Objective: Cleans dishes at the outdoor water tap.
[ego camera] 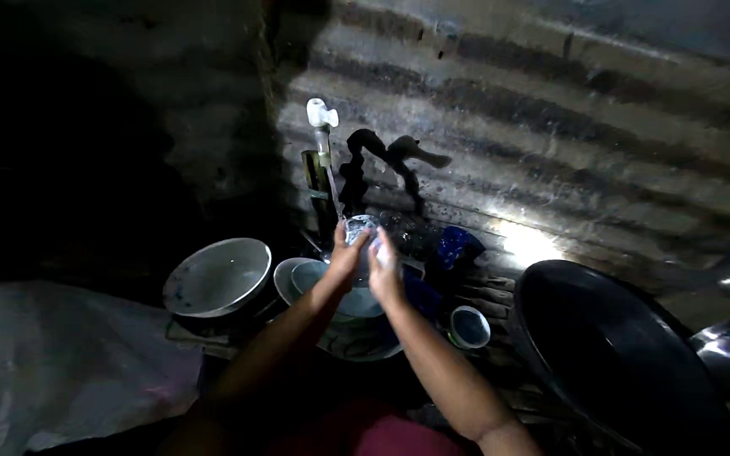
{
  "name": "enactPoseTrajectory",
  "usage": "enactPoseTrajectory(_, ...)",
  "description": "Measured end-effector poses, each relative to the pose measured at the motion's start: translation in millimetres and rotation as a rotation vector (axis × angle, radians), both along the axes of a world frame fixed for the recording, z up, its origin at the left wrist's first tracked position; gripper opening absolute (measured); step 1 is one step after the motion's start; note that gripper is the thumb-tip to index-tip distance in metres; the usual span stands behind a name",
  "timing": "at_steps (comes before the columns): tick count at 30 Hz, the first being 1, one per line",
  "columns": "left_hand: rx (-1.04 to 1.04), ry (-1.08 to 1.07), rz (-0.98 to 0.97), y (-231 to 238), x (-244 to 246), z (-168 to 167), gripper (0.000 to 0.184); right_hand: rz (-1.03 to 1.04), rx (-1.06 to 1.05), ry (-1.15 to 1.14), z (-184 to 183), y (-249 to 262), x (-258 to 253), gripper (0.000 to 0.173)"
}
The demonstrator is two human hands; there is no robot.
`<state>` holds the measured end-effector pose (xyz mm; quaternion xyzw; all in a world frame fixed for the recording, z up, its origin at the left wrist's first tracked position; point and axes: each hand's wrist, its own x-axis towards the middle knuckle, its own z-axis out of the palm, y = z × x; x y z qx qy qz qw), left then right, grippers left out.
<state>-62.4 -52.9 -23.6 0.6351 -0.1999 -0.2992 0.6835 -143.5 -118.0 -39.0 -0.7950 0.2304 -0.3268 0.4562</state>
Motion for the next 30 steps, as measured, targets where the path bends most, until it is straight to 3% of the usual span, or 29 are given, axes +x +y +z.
enactPoseTrajectory(2, 0.06, -0.093, -0.102, 11.1, 5.1, 1.7, 0.061, 0.064, -0.273, 0.106, -3.8, 24.0, -7.0, 0.052)
enactPoseTrajectory(4, 0.03, -0.114, -0.244, 10.5, 1.7, -7.2, 0.052, 0.055, -0.365, 0.133, 4.4, 6.7, 2.4, 0.045)
enactPoseTrajectory(6, 0.054, 0.066, -0.299, -3.2, -6.5, -9.4, 0.059, 0.001, -0.23, 0.018, 10.3, -35.8, 12.7, 0.036)
enactPoseTrajectory(9, -0.037, 0.335, -0.295, -31.0, -15.0, -17.6, 0.057, -0.185, 0.283, -0.088, 21.4, -59.2, -6.0, 0.032)
enactPoseTrajectory(11, -0.11, 0.474, -0.283, -41.3, -18.4, -14.7, 0.047, -0.3, 0.314, -0.162, 7.5, -40.0, -26.6, 0.037)
enactPoseTrajectory(14, -0.166, 0.618, -0.187, -52.3, -24.2, 2.4, 0.029, -0.315, -0.103, -0.319, -21.6, -0.3, -37.9, 0.037)
enactPoseTrajectory(16, -0.25, 0.607, -0.166, -57.1, -34.9, -0.5, 0.027, -0.34, -0.479, -0.26, -35.7, -5.1, -37.1, 0.037)
enactPoseTrajectory(18, -0.288, 0.62, -0.184, -64.1, -45.4, -5.8, 0.028, -0.436, -0.718, -0.222, -31.9, -25.8, -40.3, 0.026)
enactPoseTrajectory(20, -0.202, 0.592, -0.211, -64.0, -52.6, -11.2, 0.031, -0.496, -0.733, -0.125, -15.7, -41.2, -57.4, 0.015)
enactPoseTrajectory(22, -0.124, 0.529, -0.199, -58.2, -55.3, -13.3, 0.039, -0.558, -0.633, 0.075, -3.5, -55.3, -87.3, 0.021)
enactPoseTrajectory(27, -0.051, 0.127, -0.111, -29.4, -13.2, -3.3, 0.081, -0.538, -0.193, 0.551, -37.5, -88.0, -161.6, 0.047)
enactPoseTrajectory(30, -0.018, 0.017, -0.032, -8.4, 12.4, -4.3, 0.093, -0.507, -0.247, 0.564, -47.3, -92.8, -155.0, 0.043)
